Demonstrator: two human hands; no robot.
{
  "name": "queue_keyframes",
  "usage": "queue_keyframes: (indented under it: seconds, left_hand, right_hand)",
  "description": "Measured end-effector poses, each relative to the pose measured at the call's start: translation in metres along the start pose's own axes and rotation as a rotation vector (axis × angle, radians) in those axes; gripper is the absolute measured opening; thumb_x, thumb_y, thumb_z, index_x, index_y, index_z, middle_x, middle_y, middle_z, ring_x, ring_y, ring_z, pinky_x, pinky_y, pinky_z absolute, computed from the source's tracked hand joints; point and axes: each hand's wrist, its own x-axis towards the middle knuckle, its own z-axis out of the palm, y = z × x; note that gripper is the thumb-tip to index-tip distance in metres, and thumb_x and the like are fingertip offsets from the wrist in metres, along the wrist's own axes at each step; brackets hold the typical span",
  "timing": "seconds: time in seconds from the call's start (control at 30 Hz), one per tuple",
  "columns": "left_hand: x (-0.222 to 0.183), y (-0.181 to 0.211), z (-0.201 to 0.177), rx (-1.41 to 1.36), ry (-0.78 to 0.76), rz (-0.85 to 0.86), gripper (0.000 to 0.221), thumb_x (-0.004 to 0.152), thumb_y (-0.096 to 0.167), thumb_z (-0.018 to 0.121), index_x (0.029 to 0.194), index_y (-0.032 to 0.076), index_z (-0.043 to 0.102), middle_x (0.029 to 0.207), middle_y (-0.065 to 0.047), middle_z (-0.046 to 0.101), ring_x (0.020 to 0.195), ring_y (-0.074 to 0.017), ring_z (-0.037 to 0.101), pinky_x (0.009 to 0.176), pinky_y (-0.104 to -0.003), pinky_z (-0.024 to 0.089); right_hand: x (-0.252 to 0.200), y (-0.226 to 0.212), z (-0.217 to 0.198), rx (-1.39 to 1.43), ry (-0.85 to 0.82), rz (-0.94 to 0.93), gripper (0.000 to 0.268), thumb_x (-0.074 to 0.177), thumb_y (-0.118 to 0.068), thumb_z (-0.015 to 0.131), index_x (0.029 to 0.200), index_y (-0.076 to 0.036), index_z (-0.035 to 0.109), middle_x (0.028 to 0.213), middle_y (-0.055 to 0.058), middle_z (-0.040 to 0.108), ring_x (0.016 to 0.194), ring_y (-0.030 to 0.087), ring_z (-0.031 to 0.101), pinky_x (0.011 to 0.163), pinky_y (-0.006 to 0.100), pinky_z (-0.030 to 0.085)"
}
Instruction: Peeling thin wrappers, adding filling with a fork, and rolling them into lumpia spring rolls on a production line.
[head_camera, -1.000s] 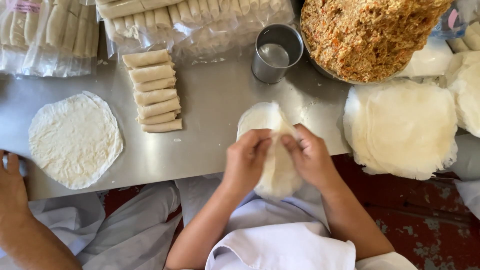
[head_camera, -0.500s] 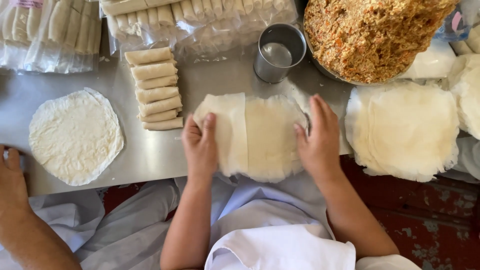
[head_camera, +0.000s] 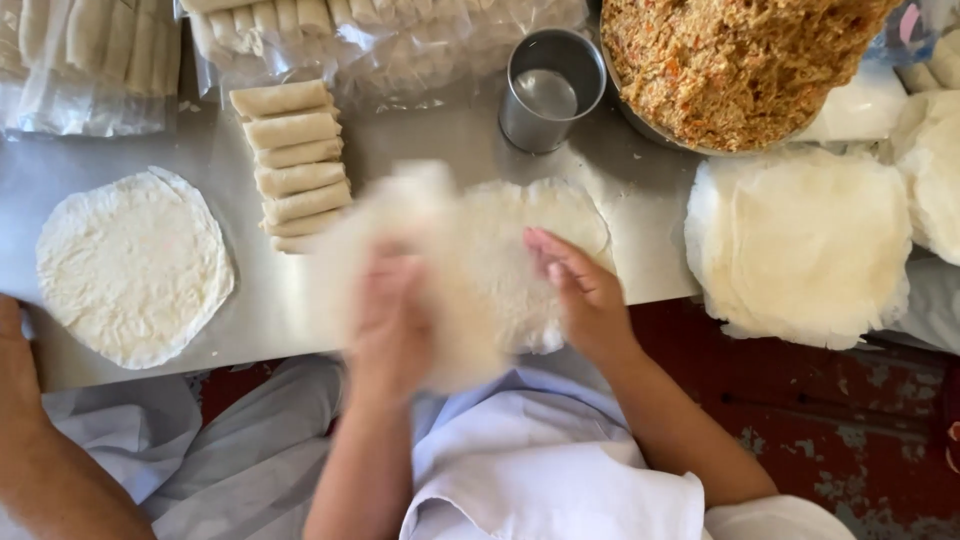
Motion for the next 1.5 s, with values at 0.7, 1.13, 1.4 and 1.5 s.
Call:
queue_keyframes:
  seconds: [0.7, 1.13, 1.4, 1.5]
  left_hand:
    - [-0.048, -0.105, 0.073, 0.537, -0.833, 0.434, 0.024, 0.080, 0.008, 0.083, 0.097, 0.002, 0.067, 0.084, -0.008, 0.061, 0.069, -0.0214, 0.069, 0.060, -0.028, 0.060]
    - [-0.044, -0.074, 0.058, 0.525, -0.785, 0.213, 0.024, 0.081, 0.018, 0.082, 0.094, 0.000, 0.071, 0.072, -0.012, 0.066, 0.063, -0.0198, 0.072, 0.055, -0.030, 0.059]
    - [-0.041, -0.072, 0.052, 0.452, -0.817, 0.180, 0.014, 0.093, 0.017, 0.071, 0.095, 0.004, 0.076, 0.070, -0.010, 0.073, 0.061, -0.0160, 0.074, 0.055, -0.027, 0.059]
    - [-0.038, -0.082, 0.052, 0.522, -0.812, 0.289, 0.013, 0.094, 0.010, 0.066, 0.092, 0.004, 0.077, 0.065, -0.009, 0.069, 0.056, -0.0199, 0.070, 0.051, -0.029, 0.057]
  right_hand:
    - [-0.018, 0.062, -0.091, 0.428, 0.173, 0.362, 0.013, 0.084, 0.000, 0.077, 0.091, 0.007, 0.068, 0.073, 0.013, 0.067, 0.066, 0.022, 0.073, 0.061, 0.037, 0.065]
    - [-0.015, -0.001, -0.056, 0.017, -0.073, 0.096, 0.008, 0.087, -0.002, 0.075, 0.084, 0.006, 0.076, 0.073, 0.015, 0.069, 0.063, 0.019, 0.069, 0.058, 0.034, 0.060]
    - [-0.016, -0.005, -0.049, 0.063, 0.018, 0.060, 0.007, 0.082, 0.002, 0.079, 0.081, 0.004, 0.073, 0.066, 0.013, 0.067, 0.059, 0.015, 0.066, 0.059, 0.030, 0.059]
    - [-0.017, 0.004, -0.049, 0.074, 0.003, 0.034, 0.004, 0.085, 0.006, 0.073, 0.083, 0.006, 0.069, 0.081, 0.012, 0.065, 0.068, 0.015, 0.067, 0.064, 0.033, 0.061]
